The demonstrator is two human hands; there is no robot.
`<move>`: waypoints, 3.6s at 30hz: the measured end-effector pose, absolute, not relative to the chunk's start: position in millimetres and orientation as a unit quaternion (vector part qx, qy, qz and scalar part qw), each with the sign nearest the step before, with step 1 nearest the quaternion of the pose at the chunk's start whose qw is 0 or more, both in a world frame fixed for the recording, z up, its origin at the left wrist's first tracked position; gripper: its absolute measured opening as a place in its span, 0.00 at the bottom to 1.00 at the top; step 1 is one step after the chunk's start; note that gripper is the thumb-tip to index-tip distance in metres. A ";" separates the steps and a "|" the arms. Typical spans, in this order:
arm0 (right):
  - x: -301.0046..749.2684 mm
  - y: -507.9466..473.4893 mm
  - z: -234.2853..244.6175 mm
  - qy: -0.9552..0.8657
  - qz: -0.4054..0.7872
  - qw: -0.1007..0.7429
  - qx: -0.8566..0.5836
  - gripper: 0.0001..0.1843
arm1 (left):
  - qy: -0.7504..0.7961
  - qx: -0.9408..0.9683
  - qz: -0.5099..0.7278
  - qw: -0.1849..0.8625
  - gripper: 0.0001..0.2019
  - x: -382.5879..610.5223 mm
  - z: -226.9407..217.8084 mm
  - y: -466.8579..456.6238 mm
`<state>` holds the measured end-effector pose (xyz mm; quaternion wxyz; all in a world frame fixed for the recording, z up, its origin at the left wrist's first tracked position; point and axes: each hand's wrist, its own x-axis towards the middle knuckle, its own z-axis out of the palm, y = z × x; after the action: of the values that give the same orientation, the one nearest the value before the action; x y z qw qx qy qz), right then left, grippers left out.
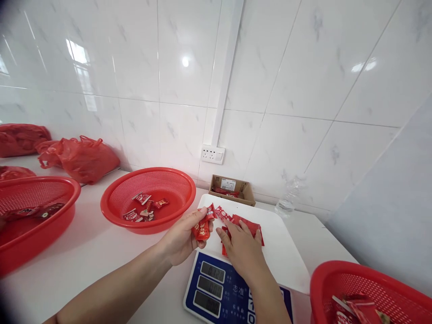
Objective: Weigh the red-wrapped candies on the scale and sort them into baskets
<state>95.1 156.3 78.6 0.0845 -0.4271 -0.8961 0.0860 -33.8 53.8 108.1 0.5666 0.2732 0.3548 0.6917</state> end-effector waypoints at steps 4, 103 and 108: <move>98.7 157.6 80.0 -0.899 0.084 0.117 -0.414 0.25 | 0.354 0.279 0.690 0.566 0.19 -33.9 108.6 54.1; 137.4 201.2 62.0 -0.836 0.100 0.169 -0.512 0.25 | 0.368 0.271 0.681 0.573 0.23 -27.4 109.6 53.4; 146.2 191.8 80.2 -0.805 0.089 0.153 -0.566 0.28 | 0.369 0.275 0.680 0.570 0.24 -27.6 108.4 53.6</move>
<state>146.2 191.8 80.2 0.1529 -0.5659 -0.8053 0.0890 -27.6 53.6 108.4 0.5703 0.2745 0.3692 0.6805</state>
